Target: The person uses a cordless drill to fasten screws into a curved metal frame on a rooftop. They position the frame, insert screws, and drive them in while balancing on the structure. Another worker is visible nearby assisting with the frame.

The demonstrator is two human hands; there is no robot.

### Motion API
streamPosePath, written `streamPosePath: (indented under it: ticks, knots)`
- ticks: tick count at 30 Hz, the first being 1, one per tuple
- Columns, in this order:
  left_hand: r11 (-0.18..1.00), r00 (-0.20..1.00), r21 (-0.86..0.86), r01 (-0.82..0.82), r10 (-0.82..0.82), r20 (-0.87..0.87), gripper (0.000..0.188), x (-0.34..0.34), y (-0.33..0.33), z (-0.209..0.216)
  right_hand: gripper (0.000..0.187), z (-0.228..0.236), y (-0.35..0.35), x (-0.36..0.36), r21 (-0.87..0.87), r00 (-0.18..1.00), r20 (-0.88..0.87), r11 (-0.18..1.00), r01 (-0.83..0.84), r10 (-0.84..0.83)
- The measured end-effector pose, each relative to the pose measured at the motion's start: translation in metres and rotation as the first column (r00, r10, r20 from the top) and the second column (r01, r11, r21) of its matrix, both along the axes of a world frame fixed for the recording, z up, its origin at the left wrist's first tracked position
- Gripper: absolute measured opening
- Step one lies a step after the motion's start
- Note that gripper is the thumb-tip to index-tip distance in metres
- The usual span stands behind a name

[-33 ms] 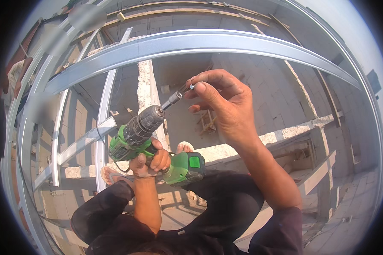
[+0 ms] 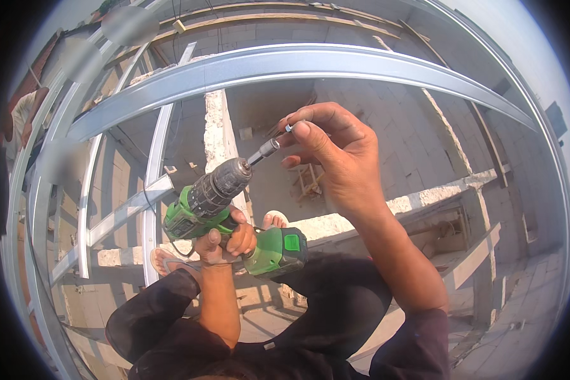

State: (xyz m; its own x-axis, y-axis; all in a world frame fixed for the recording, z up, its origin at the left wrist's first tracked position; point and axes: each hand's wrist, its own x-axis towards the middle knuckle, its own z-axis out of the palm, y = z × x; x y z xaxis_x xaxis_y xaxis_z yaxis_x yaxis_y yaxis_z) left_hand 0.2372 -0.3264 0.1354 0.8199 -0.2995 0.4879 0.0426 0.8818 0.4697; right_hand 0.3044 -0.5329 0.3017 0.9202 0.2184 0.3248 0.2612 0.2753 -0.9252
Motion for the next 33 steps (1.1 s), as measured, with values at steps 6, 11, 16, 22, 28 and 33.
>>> streamPosePath:
  ticks: [6, 11, 16, 22, 28, 33]
  knots:
    - [0.999, 0.999, 0.019, 0.044, -0.043, -0.033, 0.062, -0.005, -0.021, 0.017, 0.018, 0.011, -0.024, -0.015, 0.026, 0.997, 0.03, 0.997, -0.074, 0.073]
    - [0.996, 0.998, 0.082, 0.046, -0.049, 0.029, 0.061, -0.006, -0.023, 0.022, 0.018, 0.015, -0.031, -0.028, 0.13, 0.995, 0.077, 0.989, -0.073, 0.063]
    - [0.989, 0.998, 0.141, 0.036, -0.042, 0.039, 0.062, -0.011, -0.027, 0.032, 0.018, 0.014, -0.036, -0.038, 0.121, 0.992, 0.123, 0.992, -0.022, 0.007]
    - [0.992, 0.997, 0.114, 0.063, -0.058, -0.051, 0.06, -0.02, -0.035, 0.048, 0.017, 0.013, -0.054, -0.047, 0.053, 0.967, 0.25, 0.998, 0.037, -0.049]
    - [0.972, 0.999, 0.232, -0.042, 0.044, -0.006, 0.071, -0.028, -0.052, 0.066, 0.033, 0.025, -0.096, -0.054, -0.105, 0.939, 0.307, 0.975, 0.196, -0.156]
    - [0.978, 0.924, 0.132, 0.164, -0.199, 0.328, 0.072, -0.003, -0.036, 0.071, 0.045, 0.008, -0.165, -0.086, -0.015, 0.945, 0.279, 0.984, 0.179, -0.168]
